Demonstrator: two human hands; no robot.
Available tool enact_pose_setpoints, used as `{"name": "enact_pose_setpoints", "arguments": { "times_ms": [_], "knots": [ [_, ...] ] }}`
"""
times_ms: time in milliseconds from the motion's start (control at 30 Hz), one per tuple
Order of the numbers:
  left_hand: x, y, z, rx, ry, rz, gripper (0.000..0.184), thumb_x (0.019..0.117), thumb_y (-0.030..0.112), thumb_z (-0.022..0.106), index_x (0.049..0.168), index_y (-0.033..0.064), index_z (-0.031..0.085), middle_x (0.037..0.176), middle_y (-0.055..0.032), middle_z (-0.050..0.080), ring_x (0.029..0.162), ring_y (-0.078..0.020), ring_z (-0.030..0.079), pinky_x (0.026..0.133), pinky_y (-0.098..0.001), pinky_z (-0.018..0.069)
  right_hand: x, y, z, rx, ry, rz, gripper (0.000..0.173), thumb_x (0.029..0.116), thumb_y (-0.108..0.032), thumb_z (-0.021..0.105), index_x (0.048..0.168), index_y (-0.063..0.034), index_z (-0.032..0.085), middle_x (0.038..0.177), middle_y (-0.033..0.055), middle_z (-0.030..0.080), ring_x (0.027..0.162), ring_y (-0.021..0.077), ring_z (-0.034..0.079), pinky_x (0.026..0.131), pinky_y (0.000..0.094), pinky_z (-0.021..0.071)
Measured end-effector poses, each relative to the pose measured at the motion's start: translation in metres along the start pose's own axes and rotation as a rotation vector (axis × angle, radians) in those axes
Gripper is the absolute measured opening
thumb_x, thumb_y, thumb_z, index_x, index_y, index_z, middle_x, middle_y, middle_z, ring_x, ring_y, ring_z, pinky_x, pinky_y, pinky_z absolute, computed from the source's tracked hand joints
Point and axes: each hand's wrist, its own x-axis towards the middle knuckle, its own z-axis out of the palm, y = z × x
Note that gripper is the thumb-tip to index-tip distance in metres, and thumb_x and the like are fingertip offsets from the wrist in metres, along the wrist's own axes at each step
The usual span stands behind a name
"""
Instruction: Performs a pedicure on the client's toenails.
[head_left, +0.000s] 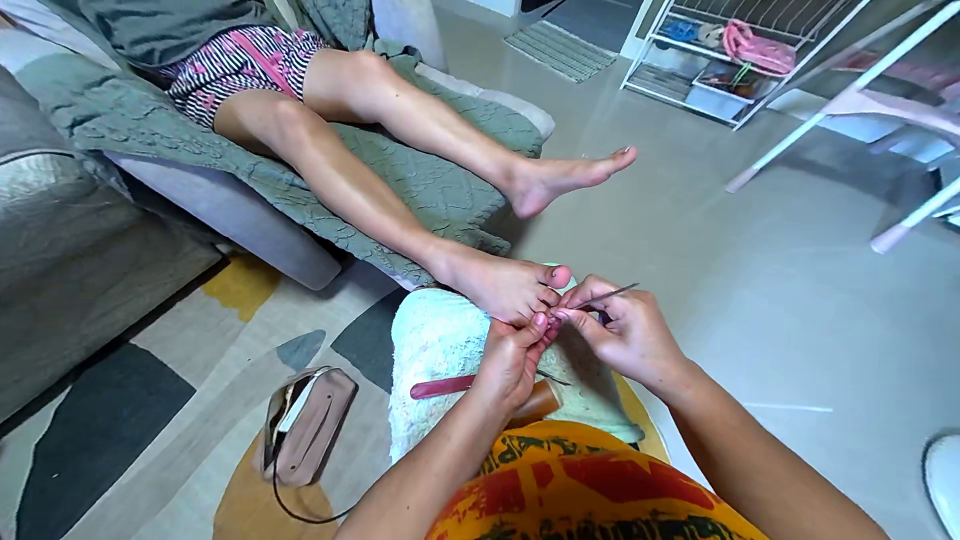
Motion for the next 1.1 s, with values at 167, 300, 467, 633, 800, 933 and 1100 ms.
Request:
{"name": "enact_pose_setpoints", "arguments": {
  "times_ms": [167,300,467,633,800,933,1100],
  "knots": [
    [0.0,0.001,-0.004,-0.003,-0.035,-0.006,0.019,0.0984,-0.01,0.054,0.114,0.0,0.049,0.094,-0.0122,0.069,0.083,-0.0191,0.071,0.084,-0.0334,0.0608,-0.002,0.002,-0.008,0.279,-0.014,0.088,0.005,0.092,-0.008,0.071,0.095,-0.0052,0.07,0.094,0.0013,0.075,0.081,0.005,0.071,0.072,0.0195,0.0601],
    [0.002,0.0,-0.006,-0.025,-0.049,-0.017,0.02,0.0993,-0.009,0.052,0.116,0.0001,0.048,0.095,-0.0129,0.069,0.086,-0.0199,0.072,0.085,-0.0338,0.0608,-0.008,0.004,0.002,0.429,0.118,0.157,0.009,0.0895,-0.005,0.075,0.095,-0.0041,0.068,0.095,0.0038,0.076,0.078,0.0082,0.071,0.069,0.0214,0.0601],
    [0.001,0.001,-0.007,-0.04,-0.065,-0.033,0.019,0.099,-0.01,0.051,0.114,0.0004,0.05,0.096,-0.0127,0.07,0.086,-0.02,0.072,0.086,-0.0343,0.0606,-0.022,0.005,0.018,0.65,0.254,0.22,0.01,0.0896,0.0,0.074,0.094,-0.0045,0.066,0.097,0.0075,0.076,0.08,0.0128,0.074,0.07,0.0251,0.0619],
    [0.0,0.0,-0.008,-0.048,-0.081,-0.027,0.019,0.099,-0.011,0.05,0.114,0.0003,0.05,0.096,-0.0134,0.069,0.086,-0.0202,0.072,0.085,-0.034,0.0606,-0.028,0.008,0.03,0.702,0.296,0.2,0.011,0.0897,0.0,0.074,0.095,-0.0057,0.066,0.099,0.0072,0.074,0.082,0.0128,0.072,0.072,0.0257,0.0616],
    [0.001,-0.001,-0.009,-0.057,-0.095,-0.018,0.018,0.0983,-0.011,0.049,0.113,-0.0002,0.051,0.095,-0.0138,0.069,0.084,-0.0202,0.072,0.084,-0.0341,0.0608,-0.026,0.012,0.036,0.766,0.33,0.174,0.013,0.0898,0.003,0.073,0.095,-0.005,0.065,0.099,0.0081,0.073,0.084,0.0134,0.072,0.075,0.0267,0.0624],
    [0.001,-0.002,-0.009,-0.062,-0.102,-0.008,0.017,0.098,-0.01,0.05,0.112,-0.0002,0.051,0.095,-0.0144,0.07,0.084,-0.021,0.072,0.084,-0.0344,0.0609,-0.028,0.013,0.037,0.853,0.335,0.177,0.013,0.0901,0.003,0.073,0.096,-0.0048,0.064,0.1,0.0092,0.073,0.087,0.0157,0.073,0.078,0.0297,0.0628],
    [0.0,-0.003,-0.009,-0.063,-0.09,-0.005,0.017,0.0976,-0.01,0.05,0.11,0.0001,0.053,0.095,-0.0147,0.07,0.085,-0.0213,0.072,0.085,-0.0344,0.0608,-0.028,0.017,0.039,0.862,0.334,0.181,0.013,0.0906,0.003,0.072,0.096,-0.0051,0.063,0.1,0.0081,0.073,0.086,0.0135,0.072,0.076,0.0277,0.0624]
  ]
}}
